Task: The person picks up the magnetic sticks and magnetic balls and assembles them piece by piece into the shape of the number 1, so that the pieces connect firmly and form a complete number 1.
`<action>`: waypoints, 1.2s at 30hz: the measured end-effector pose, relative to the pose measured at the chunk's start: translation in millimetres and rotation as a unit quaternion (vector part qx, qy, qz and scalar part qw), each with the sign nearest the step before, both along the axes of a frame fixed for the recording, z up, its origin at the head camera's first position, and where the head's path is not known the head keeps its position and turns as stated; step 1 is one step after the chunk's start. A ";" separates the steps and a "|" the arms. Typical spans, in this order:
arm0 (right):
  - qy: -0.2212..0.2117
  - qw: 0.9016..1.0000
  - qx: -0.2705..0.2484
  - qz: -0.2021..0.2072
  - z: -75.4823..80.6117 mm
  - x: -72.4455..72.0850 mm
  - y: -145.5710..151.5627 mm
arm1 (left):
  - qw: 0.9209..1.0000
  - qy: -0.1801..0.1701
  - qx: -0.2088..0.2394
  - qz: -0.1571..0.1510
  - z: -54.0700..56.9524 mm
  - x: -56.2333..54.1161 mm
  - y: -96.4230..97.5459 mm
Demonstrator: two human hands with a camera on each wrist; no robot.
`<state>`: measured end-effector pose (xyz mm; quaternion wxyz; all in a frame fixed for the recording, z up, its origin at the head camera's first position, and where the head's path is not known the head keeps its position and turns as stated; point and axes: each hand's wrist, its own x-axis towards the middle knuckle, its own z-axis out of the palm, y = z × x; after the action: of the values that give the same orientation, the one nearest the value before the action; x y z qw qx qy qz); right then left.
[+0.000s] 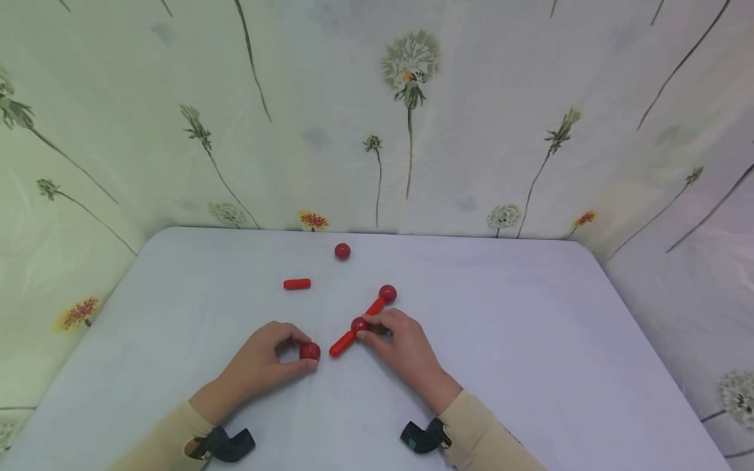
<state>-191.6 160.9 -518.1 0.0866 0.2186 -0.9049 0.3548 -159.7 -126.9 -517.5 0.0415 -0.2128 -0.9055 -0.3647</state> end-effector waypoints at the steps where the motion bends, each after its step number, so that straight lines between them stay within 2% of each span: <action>1: 0.000 1.000 0.001 0.000 -0.2 -0.1 0.0 | 1.000 0.001 0.001 -0.002 -0.1 0.1 0.0; 10: 0.004 1.000 -0.002 0.001 -0.8 0.2 -0.4 | 1.000 0.014 0.003 -0.019 2.6 2.2 0.9; 20: 0.003 1.000 -0.008 0.005 0.6 0.8 -0.4 | 1.000 0.002 -0.006 -0.024 2.8 3.2 6.7; 36: -0.007 1.000 -0.008 0.002 0.5 0.5 -0.1 | 1.000 0.019 -0.005 -0.014 2.3 8.8 18.5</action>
<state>-191.1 160.8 -517.6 0.0812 0.2168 -0.9022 0.3639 -150.9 -108.4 -515.2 0.0526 -0.2326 -0.9034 -0.3564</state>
